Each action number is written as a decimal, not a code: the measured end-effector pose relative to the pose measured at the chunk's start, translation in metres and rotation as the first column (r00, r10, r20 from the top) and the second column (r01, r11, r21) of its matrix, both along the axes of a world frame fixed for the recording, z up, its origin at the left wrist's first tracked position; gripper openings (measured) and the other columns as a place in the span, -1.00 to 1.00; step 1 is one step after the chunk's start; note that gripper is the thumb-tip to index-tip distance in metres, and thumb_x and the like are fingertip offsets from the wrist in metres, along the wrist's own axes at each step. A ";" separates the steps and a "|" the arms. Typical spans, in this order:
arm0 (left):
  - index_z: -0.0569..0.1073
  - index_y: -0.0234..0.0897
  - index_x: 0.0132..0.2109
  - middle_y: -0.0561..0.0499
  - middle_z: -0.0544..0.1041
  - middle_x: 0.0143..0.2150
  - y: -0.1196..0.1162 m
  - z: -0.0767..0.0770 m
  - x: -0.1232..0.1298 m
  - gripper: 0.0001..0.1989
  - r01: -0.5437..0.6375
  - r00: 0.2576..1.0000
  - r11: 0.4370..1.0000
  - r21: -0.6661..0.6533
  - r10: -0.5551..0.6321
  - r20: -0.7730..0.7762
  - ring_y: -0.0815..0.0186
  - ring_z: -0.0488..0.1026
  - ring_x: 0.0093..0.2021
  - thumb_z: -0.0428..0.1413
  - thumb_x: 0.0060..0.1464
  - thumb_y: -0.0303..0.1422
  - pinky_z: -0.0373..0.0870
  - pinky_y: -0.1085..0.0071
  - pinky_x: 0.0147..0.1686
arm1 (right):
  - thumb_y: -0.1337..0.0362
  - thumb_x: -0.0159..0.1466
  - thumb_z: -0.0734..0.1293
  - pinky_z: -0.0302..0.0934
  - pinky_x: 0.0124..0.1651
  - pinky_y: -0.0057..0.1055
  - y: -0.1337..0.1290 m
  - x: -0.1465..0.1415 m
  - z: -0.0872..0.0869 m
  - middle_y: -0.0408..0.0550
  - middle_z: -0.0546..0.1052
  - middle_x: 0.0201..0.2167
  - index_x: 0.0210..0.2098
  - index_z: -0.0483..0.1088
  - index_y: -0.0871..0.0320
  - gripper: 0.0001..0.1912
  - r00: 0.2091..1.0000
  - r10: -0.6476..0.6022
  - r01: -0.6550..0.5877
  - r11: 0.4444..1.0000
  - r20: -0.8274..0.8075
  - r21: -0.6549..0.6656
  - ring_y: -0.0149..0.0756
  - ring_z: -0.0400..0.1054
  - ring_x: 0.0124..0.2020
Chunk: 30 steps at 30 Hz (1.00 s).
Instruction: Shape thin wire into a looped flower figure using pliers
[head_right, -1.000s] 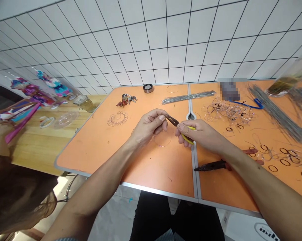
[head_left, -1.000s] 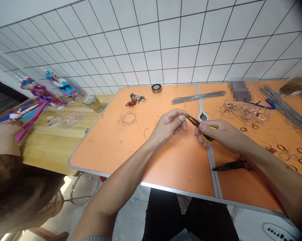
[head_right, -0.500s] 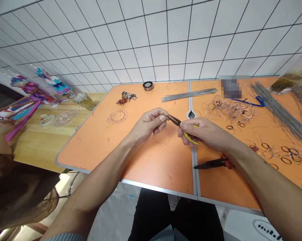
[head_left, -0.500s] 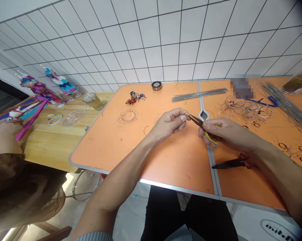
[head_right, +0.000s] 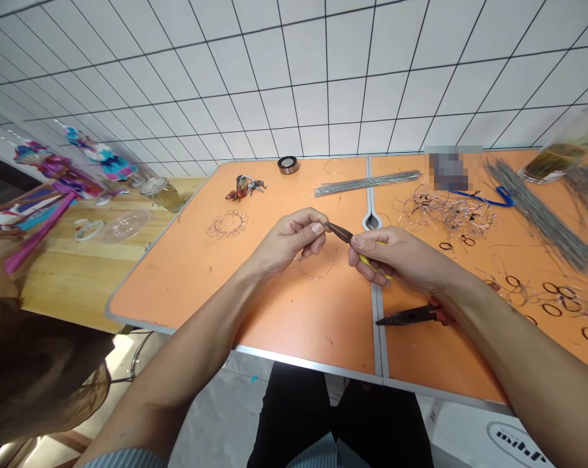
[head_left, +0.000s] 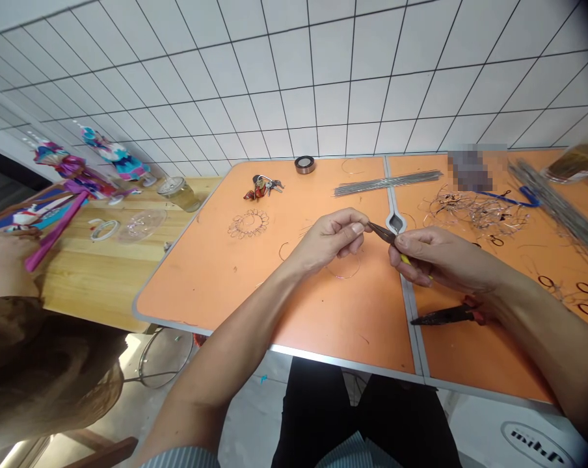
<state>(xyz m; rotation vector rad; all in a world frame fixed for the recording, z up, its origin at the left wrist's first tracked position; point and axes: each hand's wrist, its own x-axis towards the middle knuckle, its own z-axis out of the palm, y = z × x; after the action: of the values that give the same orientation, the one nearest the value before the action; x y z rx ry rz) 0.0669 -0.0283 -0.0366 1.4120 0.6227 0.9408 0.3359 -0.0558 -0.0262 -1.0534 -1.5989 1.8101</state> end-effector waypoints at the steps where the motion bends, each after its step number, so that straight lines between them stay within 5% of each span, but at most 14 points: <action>1: 0.58 -0.21 -0.08 0.09 0.50 -0.44 -0.001 0.001 0.000 -0.50 -0.014 1.000 1.000 0.002 0.014 -0.005 0.42 0.29 -0.48 0.38 0.28 0.15 0.21 0.43 -0.45 | -0.20 0.51 0.46 -0.04 -0.50 -0.35 0.000 0.000 0.001 -0.14 0.46 -0.55 -0.26 0.63 0.11 -0.50 1.000 -0.003 0.003 1.000 0.002 0.001 -0.41 0.18 -0.60; 8: 0.63 -0.24 -0.02 0.05 0.61 -0.43 -0.002 -0.002 0.003 -0.50 -0.066 0.998 0.998 0.006 0.066 -0.023 0.43 0.39 -0.48 0.41 0.26 0.11 0.32 0.44 -0.42 | -0.21 0.47 0.50 -0.11 -0.52 -0.39 0.000 -0.004 0.006 -0.17 0.44 -0.56 -0.33 0.58 0.13 -0.47 0.996 -0.073 0.069 0.995 0.050 0.074 -0.47 0.14 -0.61; 16: 0.64 -0.27 -0.05 0.06 0.63 -0.42 -0.003 -0.004 0.006 -0.55 -0.139 0.988 0.985 -0.104 0.144 0.048 0.45 0.42 -0.49 0.46 0.21 0.02 0.32 0.48 -0.44 | -0.19 0.56 0.41 0.33 -0.36 -0.34 -0.001 -0.003 -0.001 -0.02 0.64 -0.39 -0.16 0.66 0.14 -0.50 0.998 -0.062 0.063 0.998 0.013 -0.017 -0.32 0.44 -0.48; 30: 0.66 -0.26 -0.05 0.05 0.66 -0.39 -0.003 -0.007 0.005 -0.56 -0.131 0.989 0.987 -0.095 0.137 0.062 0.46 0.45 -0.48 0.49 0.21 0.01 0.35 0.50 -0.42 | -0.15 0.57 0.42 0.18 -0.47 -0.38 -0.002 -0.007 -0.001 -0.06 0.60 -0.43 -0.18 0.64 0.15 -0.52 0.998 -0.043 0.042 0.999 -0.034 -0.016 -0.40 0.38 -0.52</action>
<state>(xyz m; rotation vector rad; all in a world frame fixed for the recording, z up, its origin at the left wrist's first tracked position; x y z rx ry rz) 0.0724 -0.0312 -0.0432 1.2642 0.7070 1.0506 0.3290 -0.0582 -0.0273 -1.0495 -1.5332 1.8057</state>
